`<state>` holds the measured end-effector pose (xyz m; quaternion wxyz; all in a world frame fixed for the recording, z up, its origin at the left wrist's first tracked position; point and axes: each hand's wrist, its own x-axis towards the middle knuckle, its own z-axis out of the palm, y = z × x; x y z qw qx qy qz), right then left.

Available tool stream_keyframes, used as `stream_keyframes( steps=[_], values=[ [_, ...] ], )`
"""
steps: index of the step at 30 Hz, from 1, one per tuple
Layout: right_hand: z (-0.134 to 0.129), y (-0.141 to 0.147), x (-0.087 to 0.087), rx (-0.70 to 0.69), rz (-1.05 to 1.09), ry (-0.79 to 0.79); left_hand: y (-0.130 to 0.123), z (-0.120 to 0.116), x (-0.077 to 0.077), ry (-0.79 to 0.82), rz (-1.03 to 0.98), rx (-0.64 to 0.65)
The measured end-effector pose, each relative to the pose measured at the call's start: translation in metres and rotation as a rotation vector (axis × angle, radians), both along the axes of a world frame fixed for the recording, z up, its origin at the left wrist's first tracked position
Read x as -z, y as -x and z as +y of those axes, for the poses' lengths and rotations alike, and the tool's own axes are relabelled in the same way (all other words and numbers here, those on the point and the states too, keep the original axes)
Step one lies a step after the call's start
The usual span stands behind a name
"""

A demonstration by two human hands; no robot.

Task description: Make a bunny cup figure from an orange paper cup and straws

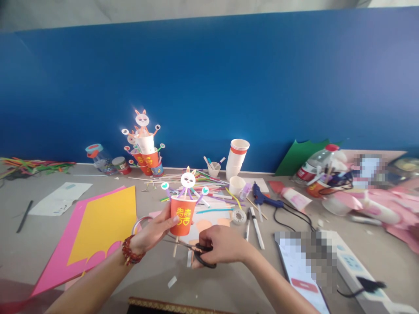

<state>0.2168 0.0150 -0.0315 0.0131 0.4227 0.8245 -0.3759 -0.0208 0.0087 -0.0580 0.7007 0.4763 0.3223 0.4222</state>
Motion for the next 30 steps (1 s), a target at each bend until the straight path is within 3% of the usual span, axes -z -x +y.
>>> stream_keyframes(
  steps=[14,25,30],
  values=[
    [-0.001,-0.001,0.000,-0.013,0.012,-0.013,-0.003,0.000,0.004,-0.015,-0.006,0.006],
    [0.005,-0.001,0.012,-0.018,0.109,0.054,0.000,0.001,0.005,-0.006,-0.004,-0.001],
    [0.009,0.000,0.015,-0.050,0.114,-0.003,0.002,0.000,0.000,0.006,0.002,-0.003]
  ],
)
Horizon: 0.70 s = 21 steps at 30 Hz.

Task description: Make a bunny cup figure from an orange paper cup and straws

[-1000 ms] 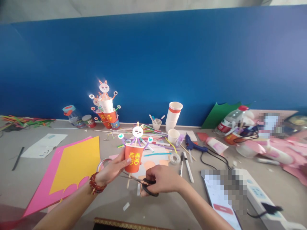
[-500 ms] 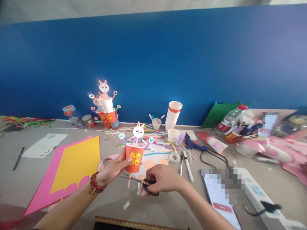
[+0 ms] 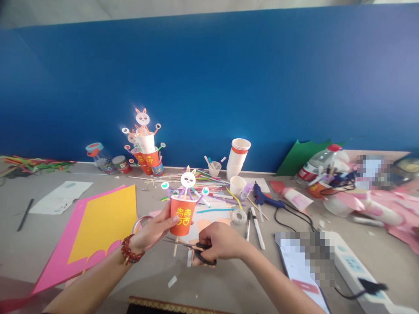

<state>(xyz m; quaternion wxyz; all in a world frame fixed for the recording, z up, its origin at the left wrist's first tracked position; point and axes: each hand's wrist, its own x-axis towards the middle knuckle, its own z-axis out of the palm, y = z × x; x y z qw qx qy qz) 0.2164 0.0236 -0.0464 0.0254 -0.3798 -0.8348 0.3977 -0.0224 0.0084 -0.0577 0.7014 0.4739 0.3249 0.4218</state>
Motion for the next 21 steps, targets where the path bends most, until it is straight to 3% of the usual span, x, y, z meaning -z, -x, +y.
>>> stream_keyframes(
  steps=[7,13,17,21],
  values=[
    [0.004,0.005,-0.003,-0.069,-0.026,-0.142,0.006,0.000,-0.003,0.003,0.013,-0.009],
    [-0.014,0.000,-0.004,-0.027,-0.176,-0.155,0.014,0.001,-0.002,0.002,0.015,-0.045],
    [-0.028,-0.014,0.010,0.219,-0.269,-0.167,0.016,0.002,-0.001,-0.013,0.002,-0.054],
    [-0.040,-0.032,0.039,0.505,-0.470,-0.260,0.016,0.004,0.008,-0.079,0.007,-0.078]
  ],
)
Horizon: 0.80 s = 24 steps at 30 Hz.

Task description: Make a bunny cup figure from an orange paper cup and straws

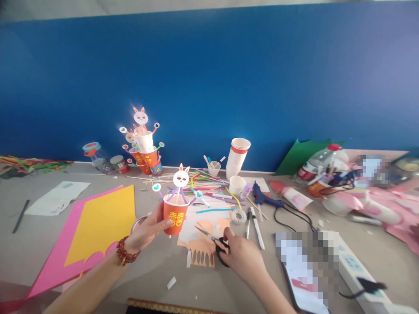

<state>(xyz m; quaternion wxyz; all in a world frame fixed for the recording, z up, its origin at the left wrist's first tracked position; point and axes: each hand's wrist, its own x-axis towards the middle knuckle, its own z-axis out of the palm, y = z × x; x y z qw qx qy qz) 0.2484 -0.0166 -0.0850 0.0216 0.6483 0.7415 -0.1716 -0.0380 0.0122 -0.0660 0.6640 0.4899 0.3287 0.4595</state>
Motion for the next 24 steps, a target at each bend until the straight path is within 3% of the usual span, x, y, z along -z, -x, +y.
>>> stream_keyframes(
  steps=[2,6,9,14,18,21,24],
  values=[
    [-0.008,-0.006,0.013,0.024,-0.083,-0.053,-0.002,0.000,0.006,-0.017,-0.007,0.002],
    [-0.018,-0.009,0.027,-0.025,-0.048,-0.145,-0.006,0.000,0.016,-0.026,-0.026,0.002],
    [-0.016,-0.010,0.024,0.009,-0.020,-0.078,-0.007,-0.002,0.018,-0.032,-0.025,-0.001],
    [-0.010,-0.013,0.004,-0.014,0.071,0.110,-0.002,-0.006,0.019,-0.044,-0.019,-0.025],
    [-0.017,0.016,-0.005,-0.051,0.105,0.036,-0.001,-0.009,0.019,-0.039,-0.023,-0.034],
    [-0.020,0.052,0.002,-0.280,0.243,0.020,-0.004,-0.010,0.018,-0.019,-0.029,-0.025],
    [-0.019,0.076,0.014,-0.298,0.171,0.004,-0.006,-0.011,0.016,-0.019,-0.042,-0.004]
  ],
)
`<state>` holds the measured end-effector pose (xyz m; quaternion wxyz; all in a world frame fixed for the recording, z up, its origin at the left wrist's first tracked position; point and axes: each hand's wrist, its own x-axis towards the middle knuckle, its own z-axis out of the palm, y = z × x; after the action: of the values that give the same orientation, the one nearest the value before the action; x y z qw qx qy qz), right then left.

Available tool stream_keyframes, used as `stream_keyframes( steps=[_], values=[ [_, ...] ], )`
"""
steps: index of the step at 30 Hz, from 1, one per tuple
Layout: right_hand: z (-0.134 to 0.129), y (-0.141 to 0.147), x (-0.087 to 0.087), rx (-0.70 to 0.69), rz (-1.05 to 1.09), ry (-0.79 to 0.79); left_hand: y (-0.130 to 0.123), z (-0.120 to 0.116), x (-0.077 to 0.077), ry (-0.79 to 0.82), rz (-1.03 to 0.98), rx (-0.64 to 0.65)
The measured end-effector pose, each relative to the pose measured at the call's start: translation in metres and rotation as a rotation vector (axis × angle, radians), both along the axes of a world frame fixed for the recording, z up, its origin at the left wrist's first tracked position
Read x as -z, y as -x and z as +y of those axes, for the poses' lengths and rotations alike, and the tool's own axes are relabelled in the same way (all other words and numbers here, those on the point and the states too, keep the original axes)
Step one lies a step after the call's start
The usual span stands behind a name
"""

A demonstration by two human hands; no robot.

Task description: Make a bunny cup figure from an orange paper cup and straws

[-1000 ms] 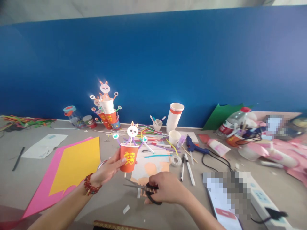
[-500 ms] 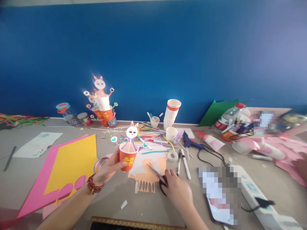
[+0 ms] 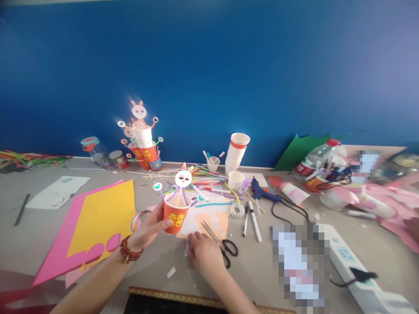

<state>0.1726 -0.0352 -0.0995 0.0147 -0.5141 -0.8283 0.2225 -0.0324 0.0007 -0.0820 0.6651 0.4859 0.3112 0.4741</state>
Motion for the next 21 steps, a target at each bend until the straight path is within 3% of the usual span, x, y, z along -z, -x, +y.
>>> stream_keyframes(
  steps=[5,11,16,19,21],
  values=[
    [0.005,0.003,0.007,-0.022,0.052,0.000,0.002,-0.004,-0.007,-0.040,0.018,0.000],
    [-0.006,0.023,0.001,-0.132,0.097,0.153,-0.002,-0.002,-0.012,-0.033,0.000,0.008],
    [-0.011,0.043,-0.006,-0.236,0.619,0.331,-0.004,0.004,-0.017,-0.052,0.001,0.023],
    [-0.009,0.042,-0.006,-0.114,0.509,0.226,-0.001,0.008,-0.020,-0.062,0.006,0.022],
    [-0.011,0.043,-0.005,-0.143,0.421,0.217,0.000,0.010,-0.021,-0.057,0.000,0.015]
  ],
)
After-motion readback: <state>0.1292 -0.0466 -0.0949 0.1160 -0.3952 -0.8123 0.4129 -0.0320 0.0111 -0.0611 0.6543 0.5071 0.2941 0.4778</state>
